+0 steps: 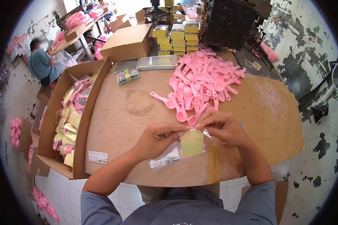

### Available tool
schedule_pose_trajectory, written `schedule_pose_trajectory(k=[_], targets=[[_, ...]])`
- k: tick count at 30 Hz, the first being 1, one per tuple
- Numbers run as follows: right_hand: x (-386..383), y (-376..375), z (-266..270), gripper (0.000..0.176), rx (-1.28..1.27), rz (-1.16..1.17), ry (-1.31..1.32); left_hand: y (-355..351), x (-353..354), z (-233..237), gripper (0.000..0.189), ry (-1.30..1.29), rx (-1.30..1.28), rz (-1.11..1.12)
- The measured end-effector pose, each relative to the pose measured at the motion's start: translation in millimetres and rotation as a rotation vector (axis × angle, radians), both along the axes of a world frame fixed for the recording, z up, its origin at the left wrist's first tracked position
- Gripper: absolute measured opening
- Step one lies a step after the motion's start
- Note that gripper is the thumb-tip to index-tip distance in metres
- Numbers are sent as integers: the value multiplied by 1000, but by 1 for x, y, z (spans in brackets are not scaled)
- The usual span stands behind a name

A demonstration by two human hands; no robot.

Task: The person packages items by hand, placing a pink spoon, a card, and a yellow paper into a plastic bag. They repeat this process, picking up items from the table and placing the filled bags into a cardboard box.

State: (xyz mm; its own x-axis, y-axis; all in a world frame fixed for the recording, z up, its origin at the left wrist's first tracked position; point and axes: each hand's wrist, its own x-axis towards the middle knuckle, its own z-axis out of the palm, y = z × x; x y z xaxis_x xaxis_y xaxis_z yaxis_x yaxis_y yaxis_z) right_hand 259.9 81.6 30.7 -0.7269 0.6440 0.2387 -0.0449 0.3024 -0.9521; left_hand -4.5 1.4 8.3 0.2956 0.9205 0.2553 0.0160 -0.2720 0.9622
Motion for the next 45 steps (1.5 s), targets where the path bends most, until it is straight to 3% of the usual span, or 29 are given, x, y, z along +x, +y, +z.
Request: schedule_pose_trajectory(k=[2, 5, 8, 11, 14, 17, 20, 26, 29, 32, 35, 36, 38, 41, 45], targets=[[3, 2, 4, 22, 51, 1, -47, -1, -3, 3, 26, 22, -52, -29], [6, 3, 7, 24, 13, 4, -67, -1, -3, 3, 27, -159, -71, -58], [4, 3, 4, 22, 37, -1, -42, -1, -2, 6, 28, -269, -253, -56], [-1, -3, 11, 19, 86, -46, -111, 0, 1, 2, 29, -85, -191, -33], [0, 1, 3, 26, 120, -28, -96, 3, -1, -1, 28, -40, -290, -21], [-5, -5, -3, 41, -144, -44, 22, 1, 1, -2, 28, -65, -234, 17], [-2, -6, 8, 49, 1, 43, -189, 2, -2, 2, 32, -66, -188, 20], [0, -2, -4, 39, -26, 26, -79, -2, 18, 5, 40, -247, -58, 171], [-4, -9, 12, 39, -107, -9, -4, 1, -1, 4, 32, -25, -268, -17], [8, -3, 24, 36, 77, -145, -62, 5, -16, 16, 25, -90, -229, 113], [39, 6, 40, 35, 353, -302, -267, 14, -39, 22, 37, -493, 146, 743], [49, 9, 40, 35, 345, -355, -297, 13, -45, 50, 31, -774, 265, 700], [70, 11, 36, 36, 324, -470, -351, 13, -60, 65, 35, -911, 288, 695], [97, 16, 34, 38, 478, -421, -572, 26, -58, 21, 35, -618, 138, 565], [106, 16, 27, 35, 367, -298, -640, 11, -11, -1, 45, 298, -126, 292]])
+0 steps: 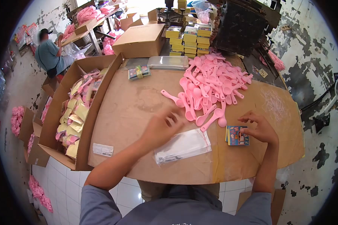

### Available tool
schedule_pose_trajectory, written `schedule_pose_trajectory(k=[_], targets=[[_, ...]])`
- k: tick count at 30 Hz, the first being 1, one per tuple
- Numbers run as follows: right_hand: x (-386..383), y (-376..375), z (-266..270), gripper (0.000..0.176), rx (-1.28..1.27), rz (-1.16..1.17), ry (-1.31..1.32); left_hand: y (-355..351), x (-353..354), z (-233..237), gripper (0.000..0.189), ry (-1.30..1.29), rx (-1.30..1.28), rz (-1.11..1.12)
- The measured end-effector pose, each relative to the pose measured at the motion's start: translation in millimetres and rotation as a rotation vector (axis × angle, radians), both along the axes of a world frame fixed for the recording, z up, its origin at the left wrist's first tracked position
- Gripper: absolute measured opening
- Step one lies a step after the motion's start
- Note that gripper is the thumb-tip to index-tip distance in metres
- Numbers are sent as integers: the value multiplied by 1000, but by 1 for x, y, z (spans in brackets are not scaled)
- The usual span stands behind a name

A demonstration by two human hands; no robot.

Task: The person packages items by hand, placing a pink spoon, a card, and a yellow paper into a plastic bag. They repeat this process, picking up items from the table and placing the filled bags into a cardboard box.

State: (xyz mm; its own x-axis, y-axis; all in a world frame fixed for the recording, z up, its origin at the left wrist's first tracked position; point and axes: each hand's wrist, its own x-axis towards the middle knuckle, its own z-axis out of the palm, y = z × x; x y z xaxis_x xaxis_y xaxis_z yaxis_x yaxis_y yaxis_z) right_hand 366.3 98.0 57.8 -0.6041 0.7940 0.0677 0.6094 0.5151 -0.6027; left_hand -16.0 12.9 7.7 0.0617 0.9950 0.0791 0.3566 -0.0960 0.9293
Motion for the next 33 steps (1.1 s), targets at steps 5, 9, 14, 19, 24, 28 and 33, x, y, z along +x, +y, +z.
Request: schedule_pose_trajectory(k=[5, 9, 14, 19, 24, 28, 33], targets=[[6, 9, -22, 27, -130, -15, 6, -7, 20, -26, 32, 445, 369, -115], [8, 8, -21, 20, -129, -24, 75, -6, 18, -15, 21, 324, 141, -118], [6, 2, -8, 14, -121, -10, 199, -4, 12, -16, 24, -13, 125, -186], [-3, -1, 0, 13, -138, -146, 37, -9, 15, 0, 46, -470, -158, -298], [-17, -4, -2, 16, 169, 21, 115, -14, 17, 3, 55, -497, -181, -304], [-73, -39, 17, 18, -3, -4, 228, -16, 21, 0, 58, -466, -163, -306], [-104, -48, 22, 19, 6, 59, 333, -19, 21, 4, 62, -393, -146, -274]])
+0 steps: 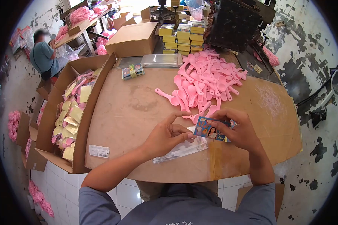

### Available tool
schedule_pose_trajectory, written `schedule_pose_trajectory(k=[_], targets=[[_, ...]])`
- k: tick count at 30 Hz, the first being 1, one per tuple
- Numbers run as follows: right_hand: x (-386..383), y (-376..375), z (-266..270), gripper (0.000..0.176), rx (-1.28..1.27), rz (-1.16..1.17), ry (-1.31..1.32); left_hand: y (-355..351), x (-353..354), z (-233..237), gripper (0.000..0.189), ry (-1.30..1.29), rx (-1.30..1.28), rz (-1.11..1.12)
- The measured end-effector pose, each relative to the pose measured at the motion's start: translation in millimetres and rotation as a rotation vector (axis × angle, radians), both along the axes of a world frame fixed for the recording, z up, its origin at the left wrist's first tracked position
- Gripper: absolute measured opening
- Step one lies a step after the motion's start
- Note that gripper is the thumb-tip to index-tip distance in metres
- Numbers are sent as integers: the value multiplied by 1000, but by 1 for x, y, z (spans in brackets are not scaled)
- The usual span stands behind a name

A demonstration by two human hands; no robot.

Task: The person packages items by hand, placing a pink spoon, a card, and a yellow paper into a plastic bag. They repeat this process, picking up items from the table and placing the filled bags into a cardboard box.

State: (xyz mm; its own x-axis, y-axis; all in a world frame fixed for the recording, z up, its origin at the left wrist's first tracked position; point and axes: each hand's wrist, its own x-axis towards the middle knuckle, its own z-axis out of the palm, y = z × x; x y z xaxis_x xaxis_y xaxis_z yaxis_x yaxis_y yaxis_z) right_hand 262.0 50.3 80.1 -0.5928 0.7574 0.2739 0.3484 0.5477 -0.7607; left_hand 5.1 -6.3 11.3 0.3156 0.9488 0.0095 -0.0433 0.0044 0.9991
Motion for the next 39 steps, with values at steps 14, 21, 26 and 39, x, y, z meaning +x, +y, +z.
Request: schedule_pose_trajectory(k=[14, 21, 26, 39], targets=[[-8, 10, -41, 32, -194, -15, 227, -3, 1, -4, 61, -12, 101, 81], [-25, -8, -40, 11, -63, 138, -34, -3, 2, -8, 54, 82, 85, 78], [4, 46, -50, 21, 199, -178, -223, 3, -1, -7, 45, 28, 8, 109], [-1, 53, -58, 30, 447, 204, -468, 7, -6, -11, 40, -115, -26, 62]])
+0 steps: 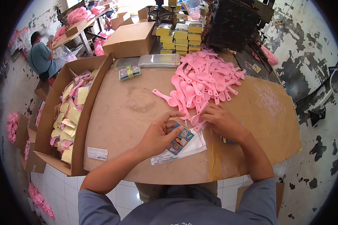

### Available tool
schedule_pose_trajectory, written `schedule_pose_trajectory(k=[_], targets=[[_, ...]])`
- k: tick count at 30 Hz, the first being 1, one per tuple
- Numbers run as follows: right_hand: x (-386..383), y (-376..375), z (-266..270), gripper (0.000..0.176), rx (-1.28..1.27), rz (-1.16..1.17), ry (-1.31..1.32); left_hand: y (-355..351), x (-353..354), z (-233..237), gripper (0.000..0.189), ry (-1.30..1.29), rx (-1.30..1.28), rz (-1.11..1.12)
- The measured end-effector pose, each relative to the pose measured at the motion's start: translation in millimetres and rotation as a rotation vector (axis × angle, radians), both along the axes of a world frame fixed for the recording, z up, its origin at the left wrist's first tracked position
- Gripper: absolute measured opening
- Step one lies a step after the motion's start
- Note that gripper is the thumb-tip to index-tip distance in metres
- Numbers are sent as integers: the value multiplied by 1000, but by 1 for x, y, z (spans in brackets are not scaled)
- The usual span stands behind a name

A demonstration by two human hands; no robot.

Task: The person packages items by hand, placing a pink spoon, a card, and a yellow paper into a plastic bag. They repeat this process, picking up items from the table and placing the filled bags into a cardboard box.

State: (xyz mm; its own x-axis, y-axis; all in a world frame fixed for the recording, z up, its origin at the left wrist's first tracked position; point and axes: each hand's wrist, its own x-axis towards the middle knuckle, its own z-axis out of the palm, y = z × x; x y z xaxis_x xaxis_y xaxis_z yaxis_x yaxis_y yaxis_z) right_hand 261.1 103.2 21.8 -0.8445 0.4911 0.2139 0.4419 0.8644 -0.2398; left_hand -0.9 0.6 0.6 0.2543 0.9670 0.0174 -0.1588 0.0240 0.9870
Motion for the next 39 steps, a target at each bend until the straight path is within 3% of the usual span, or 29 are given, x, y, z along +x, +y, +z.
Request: schedule_pose_trajectory(k=[3, 6, 9, 12, 18, 24, 30, 35, 37, 39], targets=[[0, -2, 15, 25, -45, 23, 47, -1, 0, 4, 42, -30, 26, -10], [2, -10, 37, 29, -363, -65, 241, -5, 3, 9, 42, -62, 25, -26], [-9, -23, 23, 39, -854, -163, 855, -8, 7, 8, 43, -45, 7, -59], [-21, -34, 21, 53, -960, -194, 1038, -9, 9, 8, 39, -14, -5, -82], [-32, -44, 11, 56, -712, -219, 1043, -7, 11, 0, 35, -49, -16, -100], [-34, -50, 1, 54, -724, -174, 1059, -7, 13, -5, 33, -23, -31, -59], [-38, -54, -16, 42, -810, -158, 1108, -6, 13, -3, 30, -14, -4, -11], [-19, -31, -15, 28, -480, 169, 636, -4, 4, 1, 29, -98, -123, -50], [-24, -36, -2, 24, -636, 160, 714, -2, 3, -1, 29, -141, -125, -55], [-37, -49, 9, 21, -986, -12, 1014, -2, 0, 5, 32, -129, -130, -108]])
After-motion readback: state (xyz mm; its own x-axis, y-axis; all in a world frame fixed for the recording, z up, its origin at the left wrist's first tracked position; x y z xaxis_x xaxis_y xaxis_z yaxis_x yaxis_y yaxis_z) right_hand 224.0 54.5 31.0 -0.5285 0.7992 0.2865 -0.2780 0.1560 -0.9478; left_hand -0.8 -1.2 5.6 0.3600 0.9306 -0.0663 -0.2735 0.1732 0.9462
